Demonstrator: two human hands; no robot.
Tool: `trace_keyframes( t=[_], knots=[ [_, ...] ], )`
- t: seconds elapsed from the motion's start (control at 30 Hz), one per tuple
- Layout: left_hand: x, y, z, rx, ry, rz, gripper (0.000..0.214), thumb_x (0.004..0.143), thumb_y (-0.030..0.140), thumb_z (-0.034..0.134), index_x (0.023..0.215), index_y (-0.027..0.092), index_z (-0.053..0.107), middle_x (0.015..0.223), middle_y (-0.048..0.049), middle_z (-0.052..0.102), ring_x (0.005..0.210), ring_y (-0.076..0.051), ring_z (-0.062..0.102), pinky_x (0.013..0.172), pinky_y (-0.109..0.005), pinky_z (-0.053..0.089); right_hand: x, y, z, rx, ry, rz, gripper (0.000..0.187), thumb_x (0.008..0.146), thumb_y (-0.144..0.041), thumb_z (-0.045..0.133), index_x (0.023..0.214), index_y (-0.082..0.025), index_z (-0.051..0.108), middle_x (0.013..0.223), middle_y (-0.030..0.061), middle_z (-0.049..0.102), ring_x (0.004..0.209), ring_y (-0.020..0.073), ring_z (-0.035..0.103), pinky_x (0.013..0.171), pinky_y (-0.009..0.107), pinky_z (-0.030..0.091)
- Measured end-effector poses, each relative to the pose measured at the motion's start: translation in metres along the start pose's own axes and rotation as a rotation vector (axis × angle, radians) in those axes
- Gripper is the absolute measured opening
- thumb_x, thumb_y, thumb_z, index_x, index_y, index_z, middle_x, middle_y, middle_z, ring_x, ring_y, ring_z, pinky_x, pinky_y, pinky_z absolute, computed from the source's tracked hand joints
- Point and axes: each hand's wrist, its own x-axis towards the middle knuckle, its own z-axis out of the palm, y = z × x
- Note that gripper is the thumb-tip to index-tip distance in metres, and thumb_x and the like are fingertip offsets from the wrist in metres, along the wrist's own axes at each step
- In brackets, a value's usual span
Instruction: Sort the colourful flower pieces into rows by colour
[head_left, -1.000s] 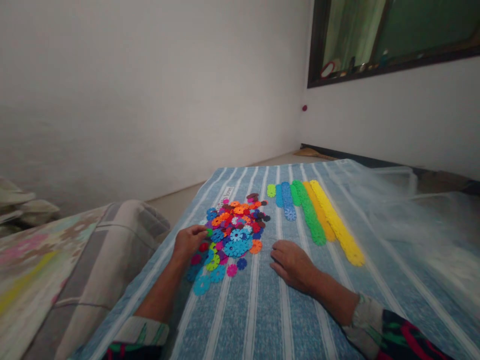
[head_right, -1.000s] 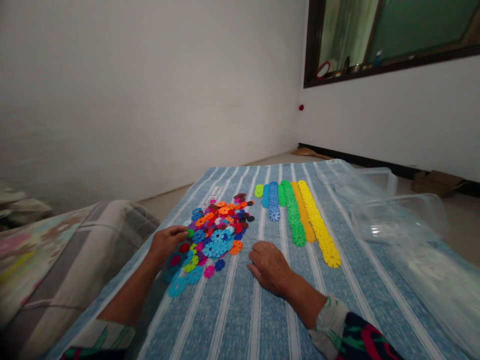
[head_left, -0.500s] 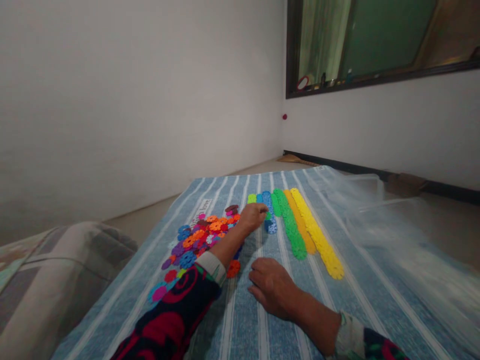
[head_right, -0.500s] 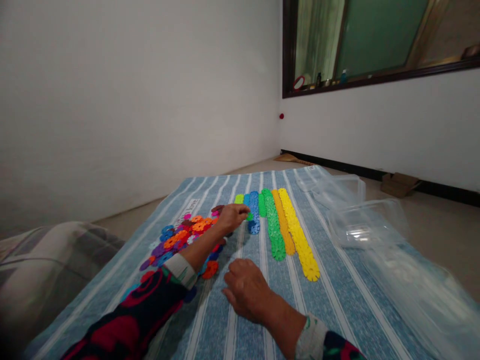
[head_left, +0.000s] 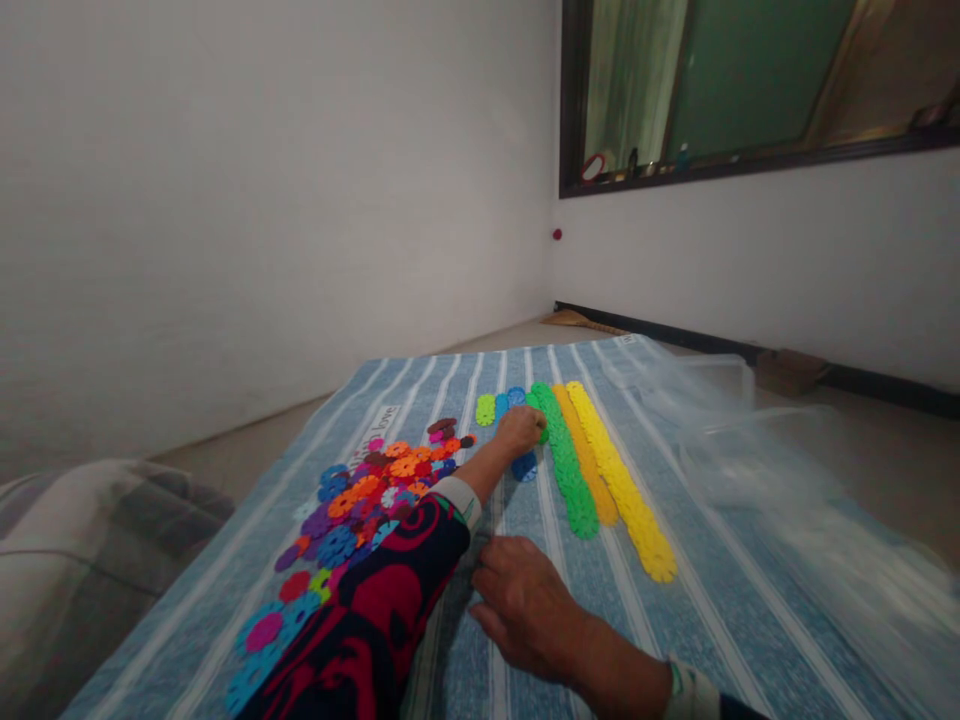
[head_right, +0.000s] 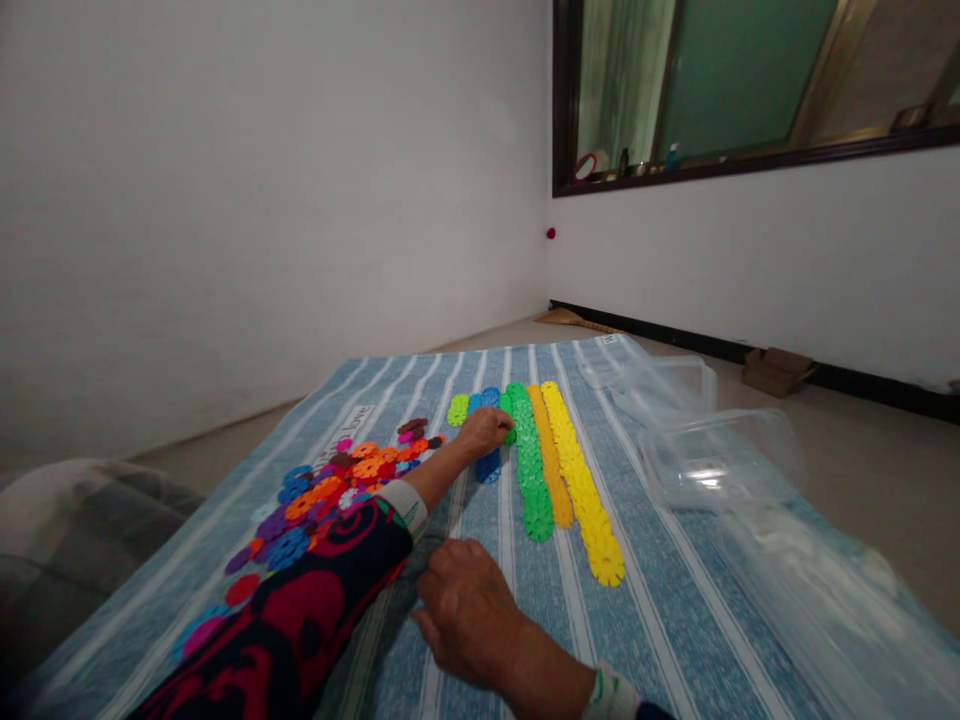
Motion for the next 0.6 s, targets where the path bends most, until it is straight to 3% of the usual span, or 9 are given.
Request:
trace_keyframes(
  t=[0.2,0.37,0.5,0.6],
  knots=[
    [0.003,-0.005,0.000,-0.070,0.039,0.058,0.029,0.072,0.009,0.052,0.082,0.017,0.078,0.086,-0.0057,0.076,0.086,-0.018,0.066,0.078,-0.024,0.047,0.000,-0.001,0.000,-0.010,-0.020,0.010,0.012,0.086,-0.028,0.063,0.091,-0.019,0.059,0.096,0.0065,0.061,0.095,0.0232,0.055,0.084,0.037,0.046],
    [-0.008,-0.025,-0.013,-0.117,0.134,0.034,0.029,0.075,0.010,0.051,0.085,0.017,0.077,0.088,-0.0049,0.076,0.088,-0.017,0.067,0.082,-0.024,0.048,0.000,-0.001,0.000,-0.037,-0.023,0.009,0.011,0.085,-0.027,0.064,0.086,-0.018,0.058,0.092,0.0060,0.059,0.092,0.0231,0.054,0.082,0.037,0.045],
    [-0.043,-0.052,-0.032,-0.174,0.255,0.019,0.026,0.076,0.013,0.051,0.084,0.018,0.075,0.089,-0.0033,0.076,0.086,-0.017,0.068,0.083,-0.026,0.050,-0.001,0.000,0.000,-0.021,-0.017,0.002,0.010,0.084,-0.024,0.065,0.085,-0.018,0.058,0.093,0.0063,0.059,0.092,0.0226,0.054,0.083,0.036,0.044],
    [-0.089,-0.076,-0.050,-0.195,0.279,-0.014,0.024,0.079,0.021,0.051,0.083,0.018,0.074,0.084,-0.0030,0.075,0.082,-0.017,0.068,0.079,-0.025,0.051,-0.003,0.001,0.002,-0.020,-0.016,-0.004,0.008,0.085,-0.022,0.064,0.084,-0.018,0.057,0.093,0.0065,0.059,0.093,0.0226,0.053,0.083,0.036,0.043]
  ],
)
